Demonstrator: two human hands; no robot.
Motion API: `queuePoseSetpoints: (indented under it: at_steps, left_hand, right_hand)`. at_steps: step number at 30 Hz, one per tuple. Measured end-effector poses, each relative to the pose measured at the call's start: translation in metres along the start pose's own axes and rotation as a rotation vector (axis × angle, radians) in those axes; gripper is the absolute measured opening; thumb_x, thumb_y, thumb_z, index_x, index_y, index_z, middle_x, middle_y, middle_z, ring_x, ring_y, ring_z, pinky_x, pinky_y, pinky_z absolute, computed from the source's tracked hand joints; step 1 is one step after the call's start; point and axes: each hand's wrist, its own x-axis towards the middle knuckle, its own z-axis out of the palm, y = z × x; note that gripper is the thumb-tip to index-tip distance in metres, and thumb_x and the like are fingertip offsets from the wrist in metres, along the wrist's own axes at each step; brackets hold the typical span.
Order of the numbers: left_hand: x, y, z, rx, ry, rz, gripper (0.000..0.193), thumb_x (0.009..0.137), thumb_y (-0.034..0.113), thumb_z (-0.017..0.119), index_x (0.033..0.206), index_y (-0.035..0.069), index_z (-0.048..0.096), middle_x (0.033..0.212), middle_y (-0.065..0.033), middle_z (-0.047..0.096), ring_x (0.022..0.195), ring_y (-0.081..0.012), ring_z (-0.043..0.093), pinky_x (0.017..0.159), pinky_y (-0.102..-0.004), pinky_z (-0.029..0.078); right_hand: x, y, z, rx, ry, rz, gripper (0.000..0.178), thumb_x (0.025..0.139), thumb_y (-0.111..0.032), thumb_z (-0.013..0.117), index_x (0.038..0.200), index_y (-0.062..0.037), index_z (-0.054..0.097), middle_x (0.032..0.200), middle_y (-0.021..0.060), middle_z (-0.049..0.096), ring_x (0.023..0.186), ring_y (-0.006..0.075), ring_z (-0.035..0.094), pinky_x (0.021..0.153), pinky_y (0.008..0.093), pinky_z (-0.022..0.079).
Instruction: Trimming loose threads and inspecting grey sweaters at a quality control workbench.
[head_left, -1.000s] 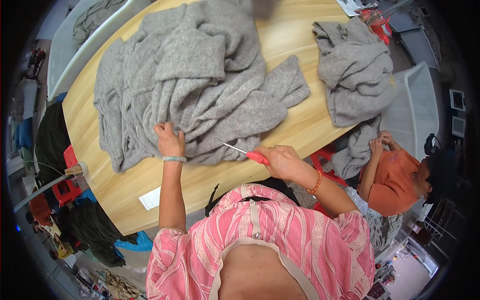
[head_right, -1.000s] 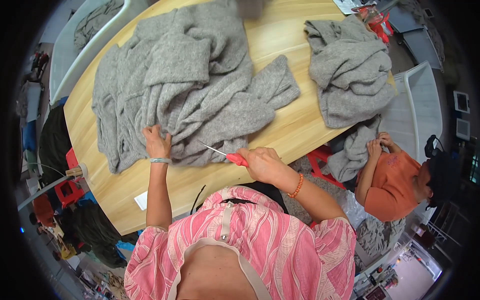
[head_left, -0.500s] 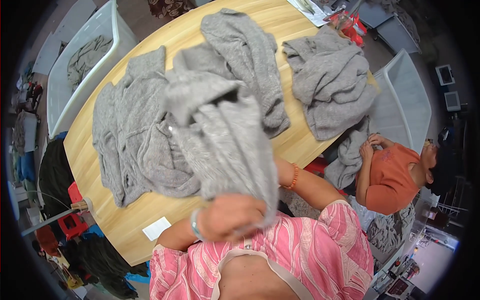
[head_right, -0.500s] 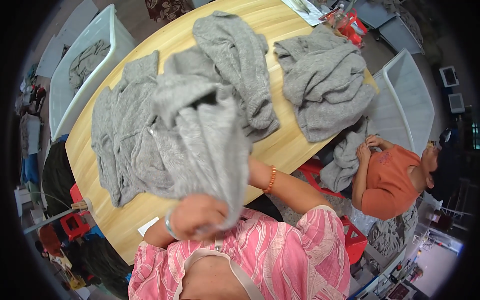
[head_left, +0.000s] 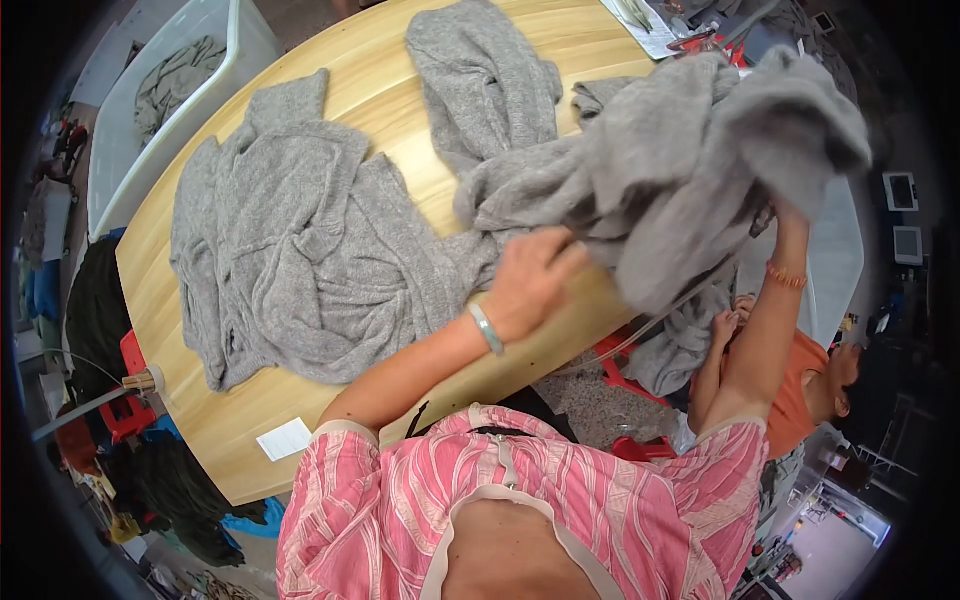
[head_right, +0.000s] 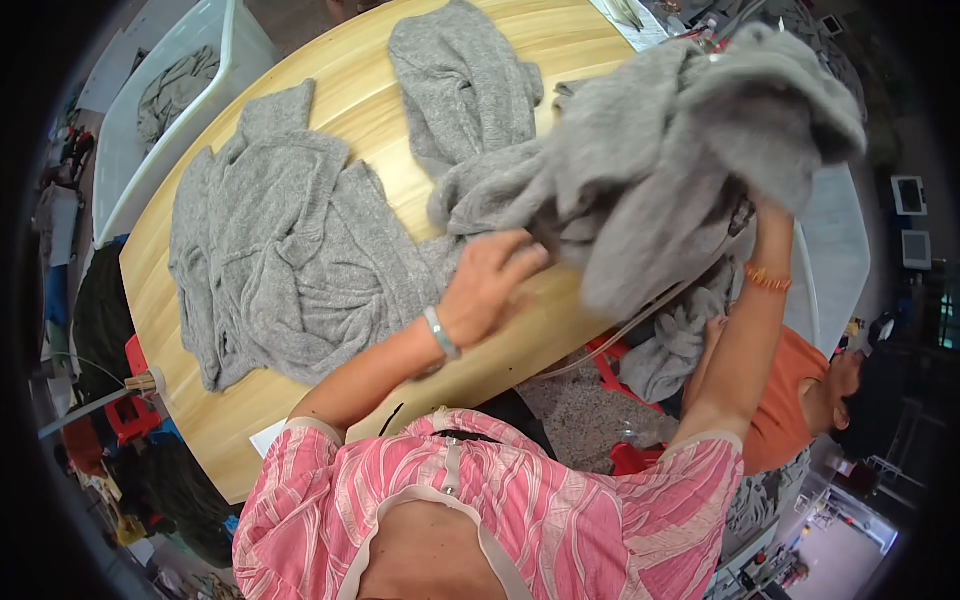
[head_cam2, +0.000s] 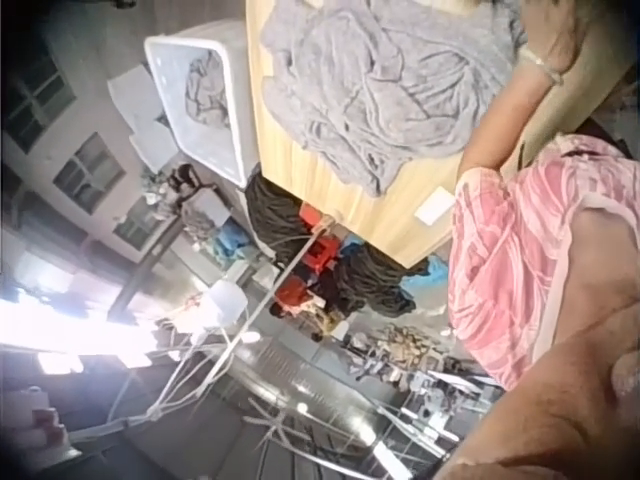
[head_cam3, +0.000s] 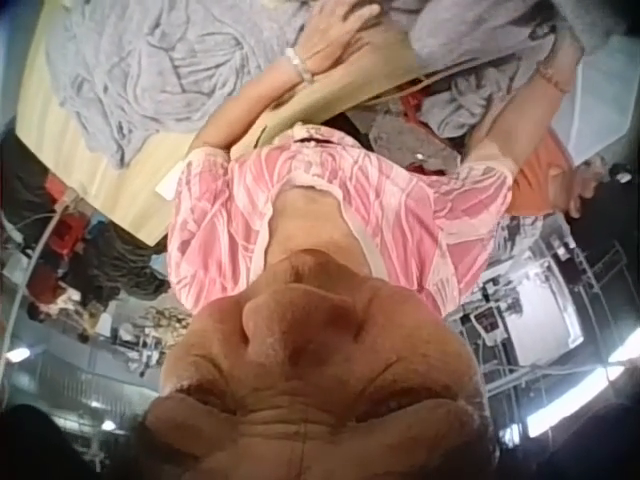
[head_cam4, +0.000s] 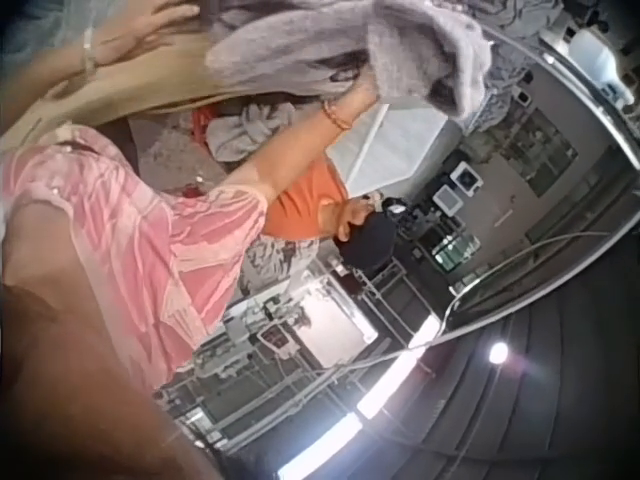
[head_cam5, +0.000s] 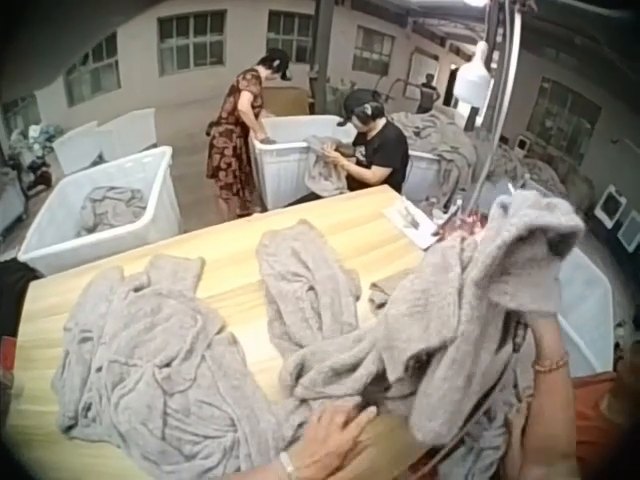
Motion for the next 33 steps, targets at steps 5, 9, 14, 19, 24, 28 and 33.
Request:
queuePoseSetpoints:
  at_steps: [5,9,14,19,24,28,33]
  left_hand:
    - [-0.045,-0.106,0.035,0.428,-0.283,-0.495,0.069,0.075,0.002,0.054,0.140,0.015,0.033,0.147,-0.0219,0.021,0.135,-0.0415,0.022,0.104,-0.0596,0.024]
    - [-0.036,-0.132,0.041,0.400,-0.368,-0.489,0.079,0.074,0.000,0.054,0.144,0.018,0.024,0.150,-0.0187,0.015,0.138,-0.0409,0.014,0.104,-0.0626,0.021]
    - [-0.029,-0.145,0.039,0.303,-0.205,-0.079,0.047,0.073,0.004,0.058,0.118,0.013,0.053,0.151,-0.0165,0.014,0.140,-0.0368,0.013,0.105,-0.0623,0.021]
    - [-0.017,-0.134,0.011,0.241,-0.048,0.062,0.023,0.065,0.000,0.058,0.087,0.008,0.058,0.118,-0.0138,0.054,0.121,-0.0329,0.044,0.094,-0.0531,0.039]
    - [-0.067,-0.121,-0.088,0.151,0.264,-0.085,0.030,0.055,-0.014,0.048,0.077,0.004,0.058,0.078,-0.0108,0.059,0.073,-0.0265,0.059,0.064,-0.0349,0.046]
    - [-0.133,-0.100,-0.163,0.227,0.481,-0.363,0.021,0.056,-0.013,0.044,0.066,0.004,0.053,0.066,-0.0099,0.053,0.065,-0.0278,0.053,0.059,-0.0342,0.043]
    - [-0.214,-0.074,-0.174,0.290,0.478,-0.581,0.020,0.058,-0.014,0.044,0.067,0.003,0.051,0.069,-0.0098,0.053,0.070,-0.0275,0.053,0.064,-0.0339,0.044]
  right_hand:
    - [0.029,-0.111,-0.033,1.091,-0.423,1.000,0.022,0.084,-0.011,0.057,0.100,0.0019,0.051,0.067,0.0091,0.062,0.056,0.0184,0.061,0.052,0.0323,0.050]
    - [-0.007,-0.167,-0.048,1.174,-0.418,0.938,0.016,0.084,-0.010,0.057,0.094,0.0026,0.053,0.065,0.0087,0.061,0.058,0.0175,0.062,0.054,0.0302,0.050]
    - [-0.003,-0.234,-0.071,1.345,-0.599,0.689,0.030,0.084,-0.012,0.058,0.110,0.0018,0.054,0.084,0.0134,0.066,0.067,0.0182,0.064,0.065,0.0322,0.050]
    - [0.019,-0.295,-0.059,1.532,-0.534,0.412,0.048,0.083,-0.011,0.059,0.128,-0.0022,0.046,0.088,0.0129,0.064,0.070,0.0169,0.062,0.068,0.0310,0.050]
    - [0.054,-0.339,-0.024,1.562,-0.582,0.333,0.051,0.083,-0.010,0.059,0.131,-0.0036,0.043,0.096,0.0162,0.062,0.071,0.0209,0.061,0.069,0.0332,0.050]
    - [0.049,-0.338,-0.006,1.215,-0.650,0.564,0.052,0.081,-0.016,0.061,0.129,-0.0040,0.044,0.102,0.0232,0.059,0.084,0.0336,0.059,0.074,0.0399,0.047]
    - [0.031,-0.317,-0.007,1.105,-0.854,0.714,0.049,0.082,-0.020,0.060,0.128,-0.0069,0.047,0.107,0.0257,0.060,0.098,0.0432,0.057,0.085,0.0450,0.047]
